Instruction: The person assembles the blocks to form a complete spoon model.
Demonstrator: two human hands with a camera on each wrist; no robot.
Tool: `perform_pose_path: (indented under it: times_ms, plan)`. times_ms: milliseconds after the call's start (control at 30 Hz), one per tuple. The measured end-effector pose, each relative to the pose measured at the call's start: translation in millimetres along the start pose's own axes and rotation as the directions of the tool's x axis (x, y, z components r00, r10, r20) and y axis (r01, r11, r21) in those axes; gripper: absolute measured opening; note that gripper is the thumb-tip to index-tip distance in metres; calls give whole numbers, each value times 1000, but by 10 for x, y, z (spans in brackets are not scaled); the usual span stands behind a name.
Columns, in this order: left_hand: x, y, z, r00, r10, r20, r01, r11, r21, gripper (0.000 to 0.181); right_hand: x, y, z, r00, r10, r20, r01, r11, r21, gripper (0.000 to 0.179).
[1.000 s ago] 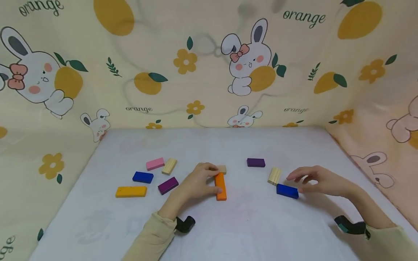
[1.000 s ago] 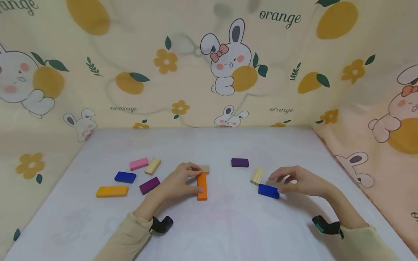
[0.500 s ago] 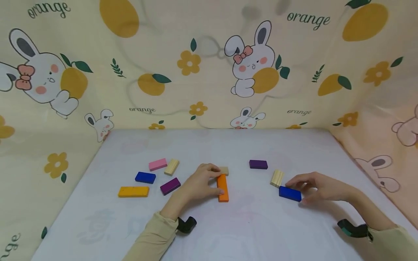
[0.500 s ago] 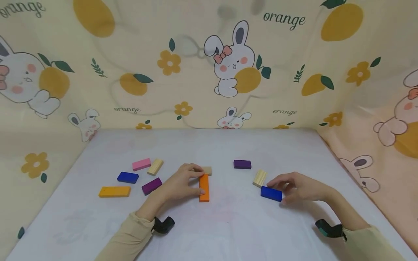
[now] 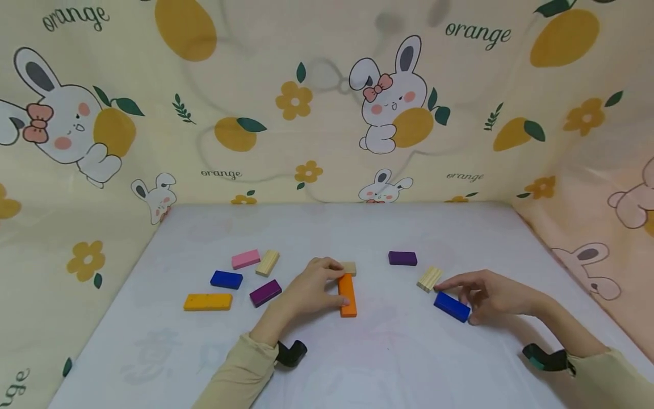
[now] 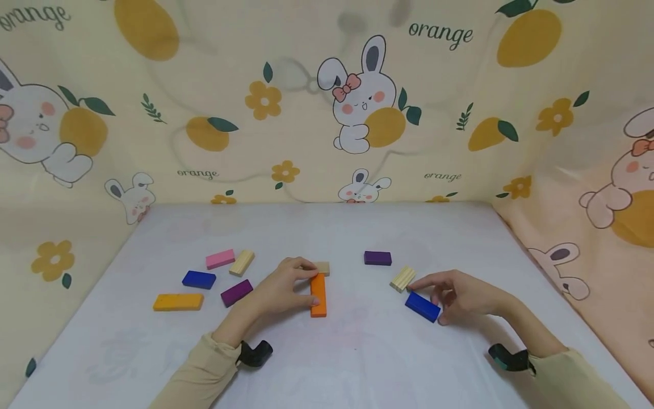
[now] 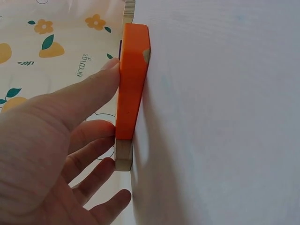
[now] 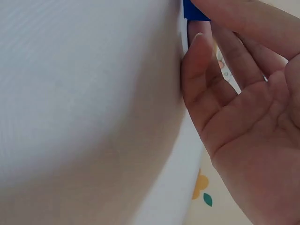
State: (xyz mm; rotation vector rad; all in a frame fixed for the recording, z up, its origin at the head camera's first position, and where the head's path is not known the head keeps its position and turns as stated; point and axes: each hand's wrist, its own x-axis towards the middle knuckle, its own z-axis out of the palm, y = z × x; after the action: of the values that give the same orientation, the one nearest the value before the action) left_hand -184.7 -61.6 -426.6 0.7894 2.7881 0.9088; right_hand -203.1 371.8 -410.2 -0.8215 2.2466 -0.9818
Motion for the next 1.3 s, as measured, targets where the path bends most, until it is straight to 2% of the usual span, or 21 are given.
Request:
perform_pose_path:
  times_ms: [233,467,867,1067,1300]
  plan:
    - [-9,-21,-1,1000,5,-2,-5,1000,0,64,40,10,6,1000,-9,13,9,1000,21,68]
    - [-19,1,-21,999,42,-10,-42,999,5,63,65,-15,-2,999,-43,19,42,998,40,68]
    - [-16,-8,-15,1000,22,-4,-22,1000,17,63,94,-17,8,999,-46,19,45,996,71,68]
    - [-29,11,-11,1000,9,1,-9,1000,-5,63,99,-42,56,1000,-28,-10,29,998,53,69]
    - [-25,10,-16,1000,9,-6,-9,1000,6,63,158,-180,142,999,-12,-53,11,1000,-23,68]
